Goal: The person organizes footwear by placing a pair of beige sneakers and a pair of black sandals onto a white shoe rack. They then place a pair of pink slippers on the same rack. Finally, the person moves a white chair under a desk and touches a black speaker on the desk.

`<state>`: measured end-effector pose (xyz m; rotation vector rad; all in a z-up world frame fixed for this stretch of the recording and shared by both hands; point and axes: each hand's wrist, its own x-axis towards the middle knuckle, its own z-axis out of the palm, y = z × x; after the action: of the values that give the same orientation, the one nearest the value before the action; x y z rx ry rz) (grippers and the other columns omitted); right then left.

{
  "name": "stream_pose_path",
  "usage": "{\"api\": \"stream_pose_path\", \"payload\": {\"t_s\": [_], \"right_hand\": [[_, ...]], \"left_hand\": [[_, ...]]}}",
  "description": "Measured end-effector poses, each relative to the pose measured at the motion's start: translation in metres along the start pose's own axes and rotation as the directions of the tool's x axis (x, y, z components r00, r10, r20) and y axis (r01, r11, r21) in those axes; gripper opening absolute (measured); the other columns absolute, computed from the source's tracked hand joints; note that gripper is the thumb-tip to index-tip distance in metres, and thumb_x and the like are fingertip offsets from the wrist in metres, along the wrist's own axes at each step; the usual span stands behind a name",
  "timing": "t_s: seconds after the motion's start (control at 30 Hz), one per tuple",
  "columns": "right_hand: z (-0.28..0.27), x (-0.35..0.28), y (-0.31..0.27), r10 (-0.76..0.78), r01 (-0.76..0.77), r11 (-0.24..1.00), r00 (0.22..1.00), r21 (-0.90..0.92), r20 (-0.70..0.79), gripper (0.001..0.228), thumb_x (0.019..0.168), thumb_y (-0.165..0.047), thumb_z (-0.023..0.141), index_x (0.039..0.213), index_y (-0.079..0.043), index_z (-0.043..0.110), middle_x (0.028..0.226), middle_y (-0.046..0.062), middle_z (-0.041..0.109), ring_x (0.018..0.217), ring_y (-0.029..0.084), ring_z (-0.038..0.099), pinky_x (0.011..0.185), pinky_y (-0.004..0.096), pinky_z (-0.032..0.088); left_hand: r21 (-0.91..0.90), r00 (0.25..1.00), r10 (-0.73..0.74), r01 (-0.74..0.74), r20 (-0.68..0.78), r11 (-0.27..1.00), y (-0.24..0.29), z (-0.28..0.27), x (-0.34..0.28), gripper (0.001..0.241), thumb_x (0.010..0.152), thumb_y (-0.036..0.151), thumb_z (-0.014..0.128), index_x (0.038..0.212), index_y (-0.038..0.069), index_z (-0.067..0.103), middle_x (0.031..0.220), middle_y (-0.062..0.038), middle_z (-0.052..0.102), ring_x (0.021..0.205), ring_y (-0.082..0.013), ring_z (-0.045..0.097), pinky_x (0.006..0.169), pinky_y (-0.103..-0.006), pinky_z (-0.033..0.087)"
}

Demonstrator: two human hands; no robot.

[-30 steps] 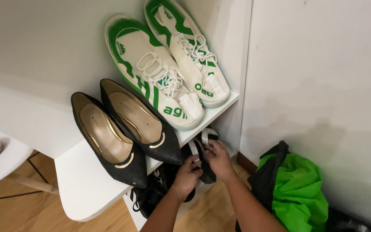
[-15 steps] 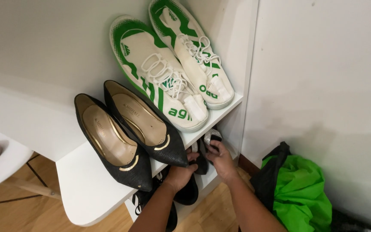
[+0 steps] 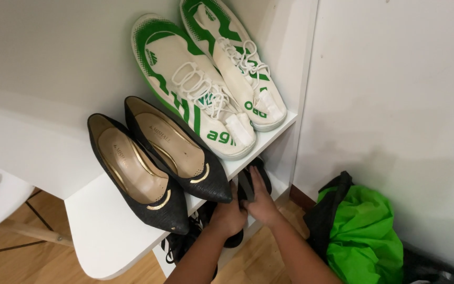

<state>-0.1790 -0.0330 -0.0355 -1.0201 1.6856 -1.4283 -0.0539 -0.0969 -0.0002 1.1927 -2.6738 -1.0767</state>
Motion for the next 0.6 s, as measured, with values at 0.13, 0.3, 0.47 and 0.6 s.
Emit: {"api": "stream_pose_path", "payload": {"t_s": [0.13,0.3,0.47,0.6], "right_hand": [[0.005,-0.022,-0.039,0.02,-0.071,0.919,0.991,-0.387,-0.134,0.111,0.072,0.011,0.067,0.162,-0.014,0.007,0.172,0.014,0.002,0.156,0.032,0.009,0.126,0.042,0.017],[0.003,-0.05,-0.074,-0.109,-0.168,0.61,0.95,-0.774,-0.291,0.095,0.084,-0.001,0.063,0.162,-0.013,0.011,0.17,0.017,0.0,0.156,0.04,0.0,0.123,0.057,0.001],[-0.011,-0.068,-0.088,-0.03,-0.265,0.493,0.947,-0.829,-0.321,0.087,0.088,-0.007,0.057,0.162,-0.022,0.016,0.17,0.017,-0.003,0.151,0.051,-0.006,0.118,0.067,-0.003],[-0.023,-0.089,-0.091,-0.066,-0.259,0.47,0.943,-0.844,-0.326,0.08,0.088,-0.01,0.055,0.16,-0.021,0.022,0.168,0.02,-0.001,0.149,0.056,-0.007,0.115,0.071,-0.003]], "left_hand": [[0.235,0.998,-0.057,0.058,-0.009,0.97,0.047,-0.025,-0.037,0.096,0.09,0.019,0.064,0.162,0.004,0.002,0.168,-0.02,0.01,0.154,-0.0381,0.017,0.125,-0.0393,0.02],[0.415,0.973,0.175,-0.098,-0.152,0.905,0.057,-0.015,-0.044,0.093,0.088,0.018,0.064,0.16,0.002,0.008,0.168,-0.022,0.004,0.154,-0.0396,0.007,0.122,-0.0516,0.01],[0.521,0.963,0.227,-0.119,-0.148,0.845,0.067,0.002,-0.045,0.086,0.092,0.026,0.059,0.16,0.006,0.011,0.166,-0.025,0.002,0.153,-0.0448,0.004,0.116,-0.0702,0.008],[0.502,0.954,0.279,-0.188,-0.113,0.844,0.079,0.01,-0.06,0.084,0.092,0.023,0.056,0.162,0.008,0.012,0.169,-0.024,-0.002,0.154,-0.0473,0.0,0.104,-0.0805,0.011]]}}
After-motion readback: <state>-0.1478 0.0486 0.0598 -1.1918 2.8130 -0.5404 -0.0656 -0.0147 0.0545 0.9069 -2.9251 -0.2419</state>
